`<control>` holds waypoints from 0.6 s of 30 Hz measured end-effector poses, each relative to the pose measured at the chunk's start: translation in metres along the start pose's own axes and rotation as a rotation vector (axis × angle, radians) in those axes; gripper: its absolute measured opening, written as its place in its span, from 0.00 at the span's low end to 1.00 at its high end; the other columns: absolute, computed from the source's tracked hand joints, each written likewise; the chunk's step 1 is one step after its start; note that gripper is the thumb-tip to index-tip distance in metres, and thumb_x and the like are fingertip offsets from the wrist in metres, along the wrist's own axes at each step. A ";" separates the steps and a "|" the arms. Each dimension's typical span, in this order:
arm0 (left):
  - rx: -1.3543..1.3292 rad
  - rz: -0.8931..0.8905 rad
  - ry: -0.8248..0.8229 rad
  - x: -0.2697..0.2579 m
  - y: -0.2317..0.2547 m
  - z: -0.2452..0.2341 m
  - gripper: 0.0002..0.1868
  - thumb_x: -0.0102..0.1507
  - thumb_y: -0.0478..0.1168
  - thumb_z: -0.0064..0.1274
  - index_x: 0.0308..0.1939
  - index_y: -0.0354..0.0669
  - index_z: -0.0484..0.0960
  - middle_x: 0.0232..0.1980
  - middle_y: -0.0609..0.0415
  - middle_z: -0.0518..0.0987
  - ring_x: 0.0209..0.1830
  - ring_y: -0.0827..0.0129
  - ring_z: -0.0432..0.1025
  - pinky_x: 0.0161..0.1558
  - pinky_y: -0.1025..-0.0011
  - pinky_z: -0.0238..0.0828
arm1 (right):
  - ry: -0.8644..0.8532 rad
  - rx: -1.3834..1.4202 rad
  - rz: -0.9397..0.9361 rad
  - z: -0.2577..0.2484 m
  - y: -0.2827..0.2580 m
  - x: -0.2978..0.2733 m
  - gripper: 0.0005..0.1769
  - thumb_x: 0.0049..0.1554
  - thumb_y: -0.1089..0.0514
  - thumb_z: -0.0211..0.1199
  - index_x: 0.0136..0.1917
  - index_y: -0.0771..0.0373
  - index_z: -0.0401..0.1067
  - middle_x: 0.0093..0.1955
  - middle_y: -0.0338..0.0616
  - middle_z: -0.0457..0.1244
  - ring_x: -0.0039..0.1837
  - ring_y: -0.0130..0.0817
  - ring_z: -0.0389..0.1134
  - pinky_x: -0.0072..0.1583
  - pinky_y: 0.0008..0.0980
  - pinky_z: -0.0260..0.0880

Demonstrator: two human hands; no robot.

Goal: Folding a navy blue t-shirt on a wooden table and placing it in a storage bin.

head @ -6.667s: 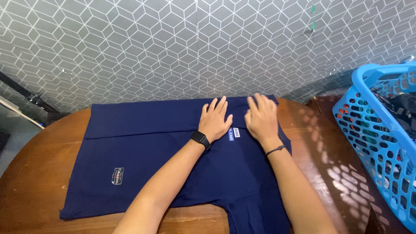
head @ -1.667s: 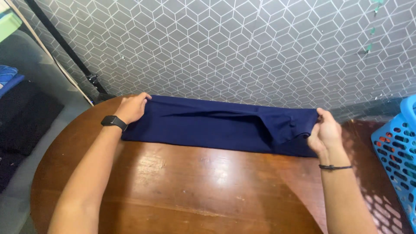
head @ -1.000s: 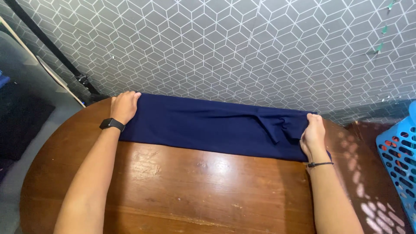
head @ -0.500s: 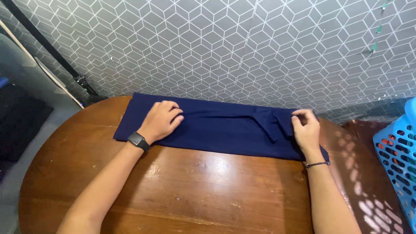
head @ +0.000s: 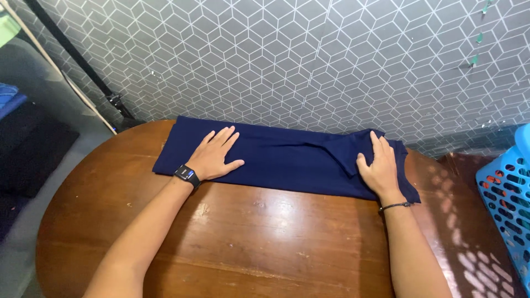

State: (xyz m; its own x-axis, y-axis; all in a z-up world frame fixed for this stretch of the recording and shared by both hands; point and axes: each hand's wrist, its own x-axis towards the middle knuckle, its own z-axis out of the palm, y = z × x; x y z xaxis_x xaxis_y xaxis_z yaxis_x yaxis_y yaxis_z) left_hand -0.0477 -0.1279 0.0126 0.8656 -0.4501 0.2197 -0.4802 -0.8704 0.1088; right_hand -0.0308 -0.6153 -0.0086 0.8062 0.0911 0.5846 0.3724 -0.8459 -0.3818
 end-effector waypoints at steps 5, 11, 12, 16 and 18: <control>0.038 0.040 0.071 -0.002 -0.006 0.010 0.43 0.66 0.67 0.43 0.75 0.40 0.61 0.80 0.43 0.57 0.80 0.54 0.49 0.75 0.49 0.41 | 0.003 -0.115 -0.046 0.000 -0.007 0.003 0.36 0.57 0.51 0.64 0.76 0.64 0.64 0.72 0.65 0.58 0.69 0.60 0.60 0.69 0.51 0.60; 0.288 -0.162 0.101 -0.007 0.014 0.001 0.33 0.70 0.65 0.37 0.72 0.52 0.67 0.79 0.44 0.61 0.80 0.49 0.52 0.76 0.42 0.40 | 0.096 -0.427 -0.164 -0.018 -0.037 0.003 0.27 0.60 0.48 0.63 0.69 0.61 0.72 0.68 0.56 0.63 0.65 0.50 0.65 0.64 0.49 0.64; 0.263 -0.234 0.110 -0.008 0.017 0.003 0.32 0.70 0.65 0.36 0.71 0.54 0.68 0.79 0.43 0.61 0.79 0.46 0.52 0.75 0.40 0.39 | 0.132 -0.494 -0.193 -0.019 -0.040 0.003 0.25 0.59 0.47 0.63 0.66 0.61 0.74 0.67 0.54 0.64 0.65 0.48 0.65 0.64 0.49 0.64; 0.034 -0.318 0.115 -0.008 0.001 0.013 0.36 0.69 0.64 0.36 0.74 0.48 0.65 0.77 0.38 0.59 0.76 0.40 0.50 0.70 0.38 0.36 | 0.124 -0.450 -0.182 -0.005 -0.018 -0.005 0.23 0.61 0.48 0.63 0.65 0.62 0.75 0.68 0.54 0.64 0.64 0.49 0.66 0.64 0.48 0.65; 0.126 -0.406 0.144 -0.013 -0.003 0.007 0.36 0.71 0.63 0.34 0.76 0.48 0.64 0.80 0.42 0.58 0.80 0.45 0.49 0.76 0.41 0.36 | 0.099 -0.363 -0.142 -0.002 -0.014 -0.004 0.21 0.62 0.49 0.62 0.64 0.62 0.75 0.69 0.56 0.64 0.63 0.51 0.66 0.63 0.48 0.65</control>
State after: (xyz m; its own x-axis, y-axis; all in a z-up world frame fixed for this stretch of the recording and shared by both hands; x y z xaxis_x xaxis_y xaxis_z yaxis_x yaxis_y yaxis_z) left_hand -0.0564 -0.1210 0.0024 0.9475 -0.0426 0.3168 -0.0770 -0.9923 0.0969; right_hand -0.0408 -0.6047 -0.0039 0.7037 0.1841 0.6862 0.2760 -0.9608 -0.0253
